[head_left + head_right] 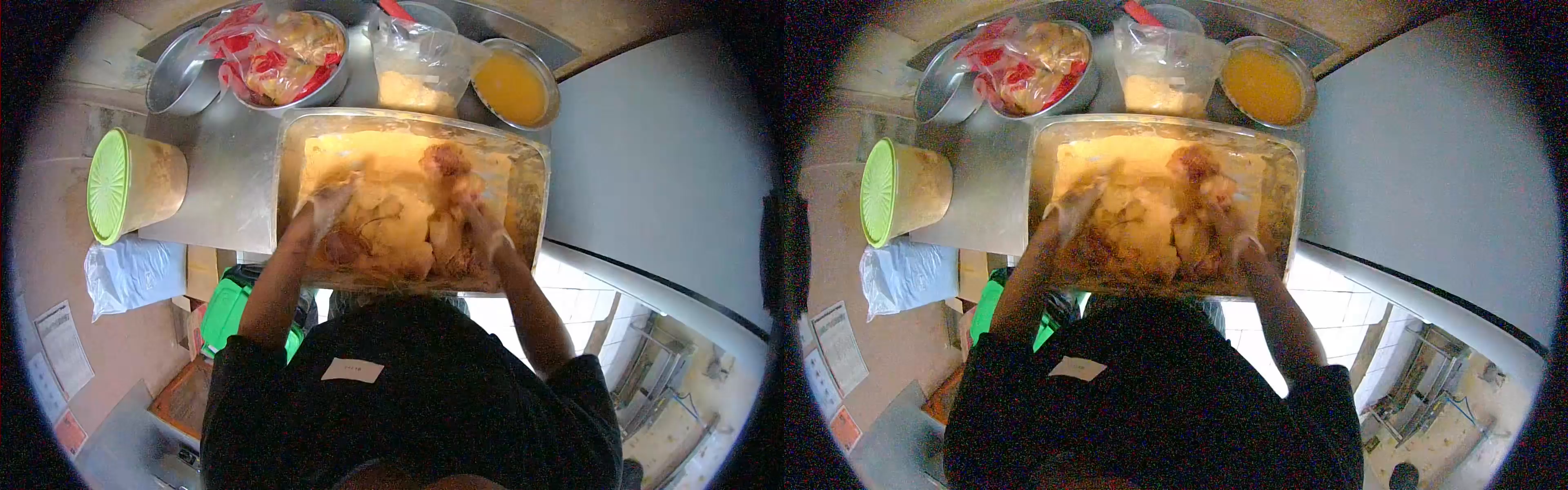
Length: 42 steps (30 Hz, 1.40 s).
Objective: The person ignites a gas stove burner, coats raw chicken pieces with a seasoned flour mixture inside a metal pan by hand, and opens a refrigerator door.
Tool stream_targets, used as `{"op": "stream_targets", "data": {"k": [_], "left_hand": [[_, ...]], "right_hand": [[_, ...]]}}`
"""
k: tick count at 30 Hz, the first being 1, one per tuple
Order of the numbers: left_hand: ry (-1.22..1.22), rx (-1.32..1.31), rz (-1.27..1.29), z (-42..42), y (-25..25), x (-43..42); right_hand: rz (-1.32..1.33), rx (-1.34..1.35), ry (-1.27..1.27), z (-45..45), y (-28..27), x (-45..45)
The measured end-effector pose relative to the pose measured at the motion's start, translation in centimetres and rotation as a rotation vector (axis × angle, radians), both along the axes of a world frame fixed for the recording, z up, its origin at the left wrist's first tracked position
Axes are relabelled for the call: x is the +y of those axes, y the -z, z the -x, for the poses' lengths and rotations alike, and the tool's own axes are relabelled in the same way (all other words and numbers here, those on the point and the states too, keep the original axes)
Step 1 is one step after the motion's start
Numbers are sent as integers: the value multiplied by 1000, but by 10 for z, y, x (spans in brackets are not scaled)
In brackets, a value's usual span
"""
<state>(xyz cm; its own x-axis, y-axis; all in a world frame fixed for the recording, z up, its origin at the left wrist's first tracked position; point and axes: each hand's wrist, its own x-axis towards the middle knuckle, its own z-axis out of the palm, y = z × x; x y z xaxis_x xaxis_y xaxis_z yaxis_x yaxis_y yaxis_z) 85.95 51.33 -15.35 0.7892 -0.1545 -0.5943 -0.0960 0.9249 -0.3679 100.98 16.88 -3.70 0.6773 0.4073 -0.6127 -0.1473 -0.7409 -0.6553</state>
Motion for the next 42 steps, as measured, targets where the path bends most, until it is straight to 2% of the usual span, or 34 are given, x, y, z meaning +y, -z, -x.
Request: {"op": "stream_targets", "data": {"k": [1,2,3,4,6,9,10,11,12,13,14,15,16,18,19,21,22,23,25,26,28,30,31,32,33,34,35,36,37,39,40,41,42], "left_hand": [[297,-105,-424,-8,-25,-25],[589,-216,-856,-24,-54,-49],[759,-183,-1084,-40,-80,-67],[944,-147,-1298,-56,-105,-84],[1070,198,-1279,-84,-139,-110],[970,-46,-1134,-101,-70,-82],[889,-45,-1081,-88,-110,-81],[931,-103,-1238,-78,-117,-68],[1022,-154,-1503,-63,-109,-49],[1102,-171,-1782,-48,-100,-33],[1327,-145,-2087,-36,-97,-17],[1635,-119,-2277,-30,-105,-7],[2028,-163,-2234,-41,-158,-8],[2273,-229,-2114,-33,-167,-14],[2124,-253,-2089,-16,-138,-22],[1502,-393,-1566,-3,-88,-24],[1240,-352,-1465,-8,-81,-34],[988,-342,-1349,-12,-75,-43],[941,-197,-1498,-29,-72,-91],[952,-181,-1382,-42,-66,-97],[1058,-154,-1067,-49,-103,-96],[1090,-195,-1120,-49,-130,-100],[1117,-243,-1182,-46,-120,-97],[1141,-291,-1244,-43,-109,-94],[1173,-370,-1345,-32,-61,-79],[1208,-451,-1441,-31,-68,-73],[1353,-415,-1684,-28,-77,-61],[1489,-371,-1932,-34,-130,-53],[1510,-311,-2043,-31,-149,-41],[1440,-83,-2098,-22,-144,-17],[1373,62,-2098,-21,-136,-10],[1278,193,-2056,-25,-122,-5],[1164,300,-1988,-31,-109,-2]], "right_hand": [[-142,50,41,4,55,0],[-190,162,118,0,77,9],[-232,270,200,-4,97,19],[-293,306,250,-3,95,31],[-351,341,429,4,55,57],[-421,448,468,4,-20,59],[-469,409,432,5,-32,52],[-520,369,398,4,-41,42],[-573,327,365,2,-50,30],[-519,253,283,-1,-63,14],[-462,177,202,-4,-77,-6],[-401,102,117,-2,-85,-22],[-271,12,155,7,-80,-36],[5,-115,204,29,-63,-48],[151,-141,220,38,-60,-47],[464,-111,210,50,-66,-17],[321,-5,259,45,-42,-17],[182,110,307,42,7,-21],[-17,262,355,34,85,-21],[-81,301,355,30,116,-14],[-369,399,322,22,141,-9],[-805,506,241,5,144,-19],[-765,444,109,-1,121,-14],[-721,386,-16,-4,72,-6],[-669,289,-59,-2,76,-11],[-613,192,-100,0,73,-14],[-582,259,-99,1,67,-25],[-551,322,-101,-2,34,-29],[-531,347,-49,-6,-10,-25],[-501,361,112,-14,-87,-12],[-408,220,167,-30,-57,-24],[-312,80,219,-59,-2,-48],[-298,17,271,-73,15,-48]]}}
